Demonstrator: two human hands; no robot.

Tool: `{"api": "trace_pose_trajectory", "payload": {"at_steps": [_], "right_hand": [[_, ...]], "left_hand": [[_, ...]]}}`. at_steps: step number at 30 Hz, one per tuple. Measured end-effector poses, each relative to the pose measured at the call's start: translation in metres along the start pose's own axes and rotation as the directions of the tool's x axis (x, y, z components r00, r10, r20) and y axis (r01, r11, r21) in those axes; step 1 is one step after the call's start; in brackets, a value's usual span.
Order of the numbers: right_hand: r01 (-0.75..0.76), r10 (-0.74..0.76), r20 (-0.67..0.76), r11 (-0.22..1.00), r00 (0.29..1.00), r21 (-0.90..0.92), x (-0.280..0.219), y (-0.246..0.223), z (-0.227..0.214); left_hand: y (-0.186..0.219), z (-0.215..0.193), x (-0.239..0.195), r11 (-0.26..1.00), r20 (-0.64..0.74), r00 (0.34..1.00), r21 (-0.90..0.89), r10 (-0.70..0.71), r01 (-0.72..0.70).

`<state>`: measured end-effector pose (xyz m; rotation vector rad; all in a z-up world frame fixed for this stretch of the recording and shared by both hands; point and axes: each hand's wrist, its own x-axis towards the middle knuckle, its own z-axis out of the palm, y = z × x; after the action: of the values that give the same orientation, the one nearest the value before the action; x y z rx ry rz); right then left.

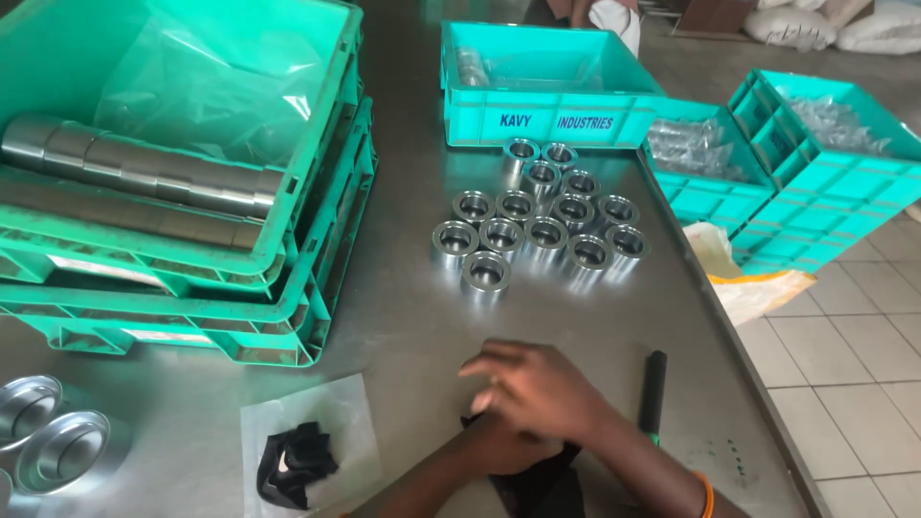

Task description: The person is seen cleaning the inner and outer surface of metal rings with a black cloth.

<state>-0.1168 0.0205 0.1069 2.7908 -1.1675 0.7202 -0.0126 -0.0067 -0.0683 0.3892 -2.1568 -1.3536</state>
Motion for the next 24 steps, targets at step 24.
{"api": "trace_pose_trajectory", "payload": {"at_steps": [24], "right_hand": [[-0.575, 0.568, 0.098, 0.815, 0.817, 0.069, -0.035, 0.086, 0.029]], "left_hand": [[0.099, -0.057, 0.011, 0.984, -0.004, 0.992, -0.127, -0.128, 0.127]]}}
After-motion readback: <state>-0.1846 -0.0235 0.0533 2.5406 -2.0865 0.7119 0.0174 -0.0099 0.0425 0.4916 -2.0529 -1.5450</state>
